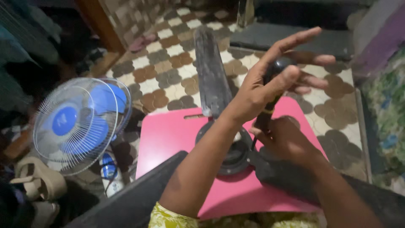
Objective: The person uses a screwdriver to loosen and tighten screws on the central hub of a ceiling fan motor assembly placed on a pink table. The person repeatedly adjusts the screwdriver and repositions their hands to access different screws around the hub.
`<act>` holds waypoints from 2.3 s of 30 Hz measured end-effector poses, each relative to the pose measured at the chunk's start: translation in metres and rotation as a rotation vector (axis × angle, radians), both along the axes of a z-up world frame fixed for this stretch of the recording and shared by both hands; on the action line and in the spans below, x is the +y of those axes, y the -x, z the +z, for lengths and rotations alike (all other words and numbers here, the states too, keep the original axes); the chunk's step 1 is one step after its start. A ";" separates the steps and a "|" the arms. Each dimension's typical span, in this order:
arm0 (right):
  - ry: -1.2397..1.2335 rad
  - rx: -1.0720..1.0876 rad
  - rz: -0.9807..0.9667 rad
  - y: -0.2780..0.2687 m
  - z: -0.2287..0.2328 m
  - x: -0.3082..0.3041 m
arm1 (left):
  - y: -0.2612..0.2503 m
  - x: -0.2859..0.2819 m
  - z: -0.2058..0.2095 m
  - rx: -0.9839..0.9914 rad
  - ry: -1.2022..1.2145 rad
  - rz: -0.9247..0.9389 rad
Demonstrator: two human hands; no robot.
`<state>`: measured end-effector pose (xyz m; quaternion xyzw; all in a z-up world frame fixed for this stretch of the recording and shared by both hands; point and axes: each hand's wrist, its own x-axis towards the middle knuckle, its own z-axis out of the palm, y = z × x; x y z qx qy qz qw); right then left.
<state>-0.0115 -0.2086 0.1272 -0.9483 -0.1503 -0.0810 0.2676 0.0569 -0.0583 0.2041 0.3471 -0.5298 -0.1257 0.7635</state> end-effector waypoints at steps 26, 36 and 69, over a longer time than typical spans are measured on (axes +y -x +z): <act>-0.089 0.000 0.087 -0.002 -0.021 0.000 | 0.032 -0.016 -0.003 0.117 0.052 0.717; -0.345 -0.088 0.249 -0.001 -0.048 -0.029 | 0.053 -0.047 -0.002 0.027 0.026 0.897; -0.217 -0.076 0.030 0.002 -0.035 -0.012 | 0.010 -0.061 -0.009 0.114 0.069 0.283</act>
